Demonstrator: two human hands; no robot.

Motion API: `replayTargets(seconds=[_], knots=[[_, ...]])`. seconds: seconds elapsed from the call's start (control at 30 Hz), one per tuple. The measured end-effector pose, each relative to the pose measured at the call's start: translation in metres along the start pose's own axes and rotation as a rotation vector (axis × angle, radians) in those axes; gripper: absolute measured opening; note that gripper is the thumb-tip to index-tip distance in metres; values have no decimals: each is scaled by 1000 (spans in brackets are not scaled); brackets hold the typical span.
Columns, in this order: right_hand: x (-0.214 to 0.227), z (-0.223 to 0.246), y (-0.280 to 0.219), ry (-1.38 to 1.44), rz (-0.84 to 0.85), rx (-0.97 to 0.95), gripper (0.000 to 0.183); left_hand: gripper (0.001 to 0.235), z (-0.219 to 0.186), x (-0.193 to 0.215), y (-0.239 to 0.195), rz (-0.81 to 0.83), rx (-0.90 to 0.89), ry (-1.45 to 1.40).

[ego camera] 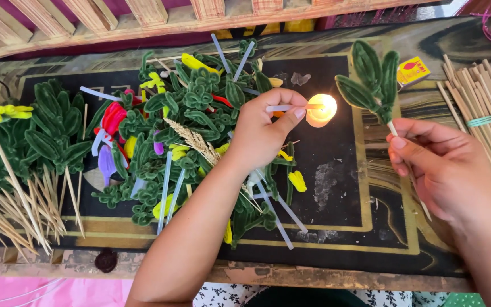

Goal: Assembling artificial leaves onto wooden skewers using a candle flame to melt plastic adhesive sticks for bonding.

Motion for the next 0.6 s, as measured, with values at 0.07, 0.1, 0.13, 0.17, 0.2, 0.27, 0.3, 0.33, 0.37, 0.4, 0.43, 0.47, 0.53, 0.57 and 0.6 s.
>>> replayTargets(seconds=[0.07, 0.1, 0.13, 0.17, 0.2, 0.27, 0.3, 0.33, 0.37, 0.4, 0.43, 0.47, 0.53, 0.57, 0.6], knots=[[0, -2, 1, 7, 2, -6, 28, 7, 2, 0, 1, 0, -9, -3], [0, -3, 1, 15, 4, -12, 28, 6, 2, 0, 1, 0, -17, -7], [-1, -2, 1, 15, 3, -12, 28, 6, 3, 0, 1, 0, -17, -7], [-2, -2, 1, 16, 7, -11, 30, 7, 3, 0, 1, -2, -26, 2], [-4, -1, 1, 18, 11, -10, 31, 8, 3, 0, 2, -6, -35, 12], [-4, -2, 0, -5, 7, -36, 31, 8, 4, 0, 2, -10, -31, 14], [-4, -4, 0, -28, 3, -62, 31, 8, 5, 0, 2, -13, -27, 16], [-3, -5, 0, -28, 3, -62, 31, 8, 5, 0, 2, -13, -27, 16], [-3, -5, 1, -16, 9, -57, 30, 8, 4, -1, 2, -15, -28, 12], [-3, -5, 1, -3, 15, -51, 30, 7, 4, -1, 2, -17, -29, 9], [-3, -5, 1, -3, 15, -52, 30, 7, 5, -1, 2, -17, -29, 9], [-3, -5, 1, 5, 12, -49, 30, 7, 5, -1, 2, -16, -40, 14], [-4, -6, 1, 13, 8, -47, 30, 7, 5, -1, 3, -15, -52, 20], [-4, -6, 1, 21, 12, -45, 31, 7, 5, -1, 3, -15, -48, 18], [-4, -6, 1, 30, 16, -42, 31, 7, 5, -1, 3, -16, -44, 16]])
Point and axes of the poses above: each hand's wrist, its own y-axis towards the middle knuckle, its own x-axis out of the back of the hand, z = x × y, the point moved 9 cm from there along y, towards the middle knuckle, and after that the axes turned 6 degrees about x, right-handed, at the moved point
